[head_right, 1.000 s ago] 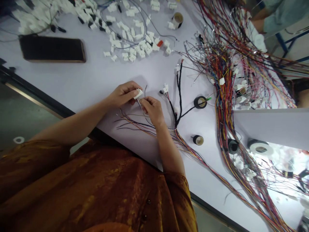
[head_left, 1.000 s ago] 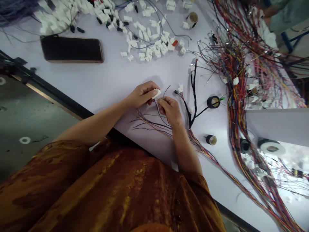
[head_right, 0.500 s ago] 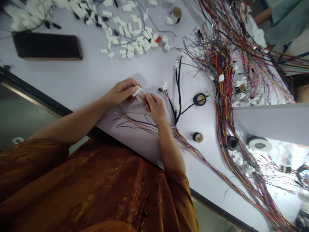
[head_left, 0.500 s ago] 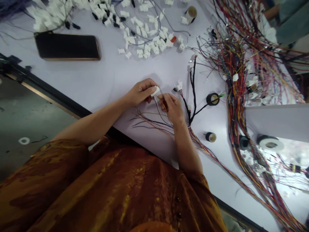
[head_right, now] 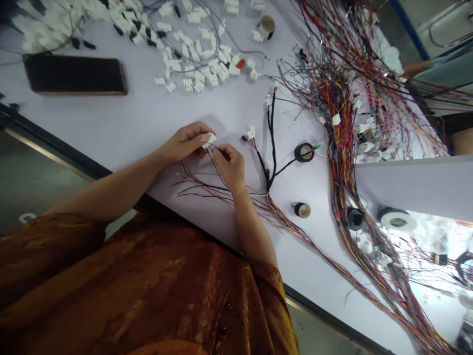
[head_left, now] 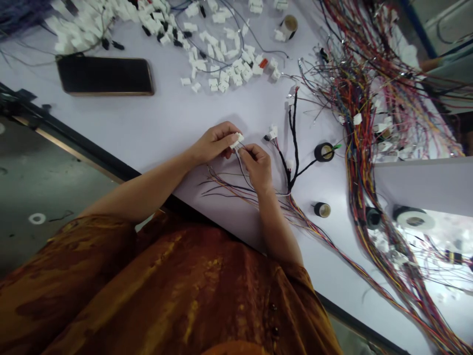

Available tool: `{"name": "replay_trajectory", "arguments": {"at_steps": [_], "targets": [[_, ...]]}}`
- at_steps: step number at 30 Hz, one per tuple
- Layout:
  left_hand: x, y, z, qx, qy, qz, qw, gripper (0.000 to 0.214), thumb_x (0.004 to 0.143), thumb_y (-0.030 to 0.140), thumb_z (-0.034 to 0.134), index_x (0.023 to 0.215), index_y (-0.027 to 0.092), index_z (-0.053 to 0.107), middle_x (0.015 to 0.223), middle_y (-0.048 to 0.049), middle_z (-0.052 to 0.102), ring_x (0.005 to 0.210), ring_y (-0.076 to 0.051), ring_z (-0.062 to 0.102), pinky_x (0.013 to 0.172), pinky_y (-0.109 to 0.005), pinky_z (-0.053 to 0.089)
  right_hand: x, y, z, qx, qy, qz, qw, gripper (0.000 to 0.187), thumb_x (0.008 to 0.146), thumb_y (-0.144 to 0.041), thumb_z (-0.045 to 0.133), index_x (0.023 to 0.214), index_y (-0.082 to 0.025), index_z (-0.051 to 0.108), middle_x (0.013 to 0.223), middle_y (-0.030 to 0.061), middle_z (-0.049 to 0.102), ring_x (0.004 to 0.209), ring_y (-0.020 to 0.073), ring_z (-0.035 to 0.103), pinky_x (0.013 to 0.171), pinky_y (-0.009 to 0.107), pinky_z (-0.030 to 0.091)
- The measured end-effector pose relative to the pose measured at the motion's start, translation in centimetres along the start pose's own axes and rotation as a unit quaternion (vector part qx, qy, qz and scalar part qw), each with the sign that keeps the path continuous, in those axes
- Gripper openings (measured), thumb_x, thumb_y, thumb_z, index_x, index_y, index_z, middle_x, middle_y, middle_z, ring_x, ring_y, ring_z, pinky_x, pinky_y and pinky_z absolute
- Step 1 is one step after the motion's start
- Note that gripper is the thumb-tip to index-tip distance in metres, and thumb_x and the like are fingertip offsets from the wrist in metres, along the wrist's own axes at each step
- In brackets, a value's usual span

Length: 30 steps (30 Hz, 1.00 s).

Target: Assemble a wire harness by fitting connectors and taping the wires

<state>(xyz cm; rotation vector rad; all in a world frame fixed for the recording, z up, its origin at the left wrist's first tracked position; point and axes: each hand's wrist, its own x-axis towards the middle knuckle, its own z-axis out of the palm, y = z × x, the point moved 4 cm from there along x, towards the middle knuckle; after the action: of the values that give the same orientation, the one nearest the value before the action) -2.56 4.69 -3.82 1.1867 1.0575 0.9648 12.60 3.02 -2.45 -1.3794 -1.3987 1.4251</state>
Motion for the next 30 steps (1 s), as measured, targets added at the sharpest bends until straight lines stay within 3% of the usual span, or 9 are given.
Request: {"name": "replay_trajectory", "arguments": {"at_steps": [9,18,25,30], "targets": [[-0.04,-0.06,0.18,0.009,-0.002,-0.004,1.0,0.011,0.092,0.027,0.059,0.094,0.016,0.058,0.058,0.0052,0.055,0.046,-0.006,0.053,0.045,-0.016,0.038,-0.17,0.61,-0.14,0.02,0.016,-0.009,1.0,0.013,0.082,-0.026,0.061,0.072,-0.02,0.055,0.059,-0.0075,0.041,0.054,0.0068,0.034,0.055,0.023,0.032],[-0.15,0.26,0.62,0.014,-0.033,-0.002,0.999,0.011,0.091,0.026,0.058,0.093,0.016,0.061,0.056,0.0044,0.055,0.046,-0.006,0.054,0.045,-0.016,0.039,0.08,0.8,-0.03,0.009,0.011,-0.015,1.0,0.017,0.083,-0.034,0.063,0.074,-0.019,0.06,0.066,-0.0046,0.05,0.061,0.0079,0.041,0.061,0.023,0.038],[-0.04,0.49,0.31,0.025,-0.034,-0.013,0.999,0.014,0.093,0.027,0.055,0.094,0.015,0.061,0.058,0.0034,0.057,0.045,-0.006,0.053,0.043,-0.016,0.039,0.05,0.57,-0.21,0.017,-0.008,0.009,1.0,0.02,0.082,-0.038,0.065,0.077,-0.019,0.063,0.063,-0.0055,0.047,0.058,0.0074,0.037,0.056,0.023,0.034],[-0.25,-0.01,0.74,0.045,-0.032,0.011,0.998,0.015,0.091,0.029,0.058,0.096,0.015,0.061,0.058,0.0038,0.058,0.047,-0.006,0.055,0.044,-0.016,0.04,-0.01,0.98,-0.23,0.02,0.012,-0.016,1.0,0.021,0.083,-0.035,0.063,0.071,-0.019,0.058,0.063,-0.0055,0.045,0.059,0.0075,0.036,0.057,0.023,0.033]]}}
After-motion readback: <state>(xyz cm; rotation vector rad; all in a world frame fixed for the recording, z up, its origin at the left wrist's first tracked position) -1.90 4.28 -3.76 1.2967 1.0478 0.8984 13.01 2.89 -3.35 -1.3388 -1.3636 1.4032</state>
